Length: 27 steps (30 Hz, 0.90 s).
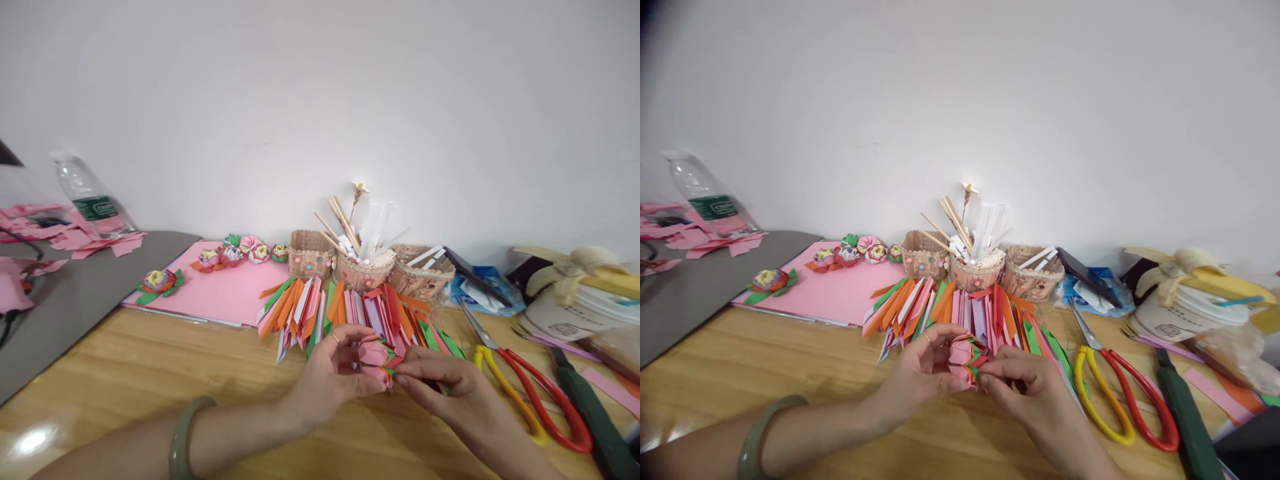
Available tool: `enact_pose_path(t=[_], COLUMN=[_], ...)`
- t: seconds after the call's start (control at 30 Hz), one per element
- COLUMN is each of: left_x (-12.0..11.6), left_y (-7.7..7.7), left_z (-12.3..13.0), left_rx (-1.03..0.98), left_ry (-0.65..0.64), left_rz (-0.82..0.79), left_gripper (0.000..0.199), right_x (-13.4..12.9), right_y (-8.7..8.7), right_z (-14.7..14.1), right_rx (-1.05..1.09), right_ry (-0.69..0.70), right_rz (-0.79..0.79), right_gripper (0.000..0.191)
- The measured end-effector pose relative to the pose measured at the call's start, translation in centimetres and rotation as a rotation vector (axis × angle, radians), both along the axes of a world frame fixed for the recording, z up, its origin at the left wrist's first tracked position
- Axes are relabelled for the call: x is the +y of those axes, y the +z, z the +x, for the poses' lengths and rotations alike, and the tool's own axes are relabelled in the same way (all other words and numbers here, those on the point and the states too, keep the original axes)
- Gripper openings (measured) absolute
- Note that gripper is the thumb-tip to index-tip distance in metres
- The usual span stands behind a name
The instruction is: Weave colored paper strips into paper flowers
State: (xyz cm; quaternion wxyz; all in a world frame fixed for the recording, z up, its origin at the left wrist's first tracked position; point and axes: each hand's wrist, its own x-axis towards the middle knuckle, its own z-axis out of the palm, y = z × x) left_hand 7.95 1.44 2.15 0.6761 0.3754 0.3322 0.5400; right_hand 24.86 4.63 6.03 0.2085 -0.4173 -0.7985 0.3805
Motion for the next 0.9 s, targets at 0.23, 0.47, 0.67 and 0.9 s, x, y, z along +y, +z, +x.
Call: enact_pose_path(t=[0.23, 0.47, 0.67, 0.9], left_x=[0.0, 0.2, 0.1, 0.1], left_y=[-0.3, -0.2, -0.3, -0.4], left_z=[0.0, 0.1, 0.2, 0.2], left_rx=[0.022, 0.008, -0.003, -0.014], left_ry=[-0.039, -0.047, -0.044, -0.038], left_rz=[-0.003, -0.004, 0.005, 0.009], left_gripper=[0.050, 0.049, 0.052, 0.050], right_x=[0.1, -0.1, -0.2, 0.0], right_y=[0.0, -0.9, -1.2, -0.2], right_z=[0.1, 0.1, 0.2, 0.4], right_rx=[0.085, 0.145, 0.176, 0.130], right_ry=[-0.064, -0.117, -0.137, -0.025], right_rz=[-0.079, -0.129, -0.161, -0.144], right_gripper=[0.020, 0.017, 0.021, 0.024])
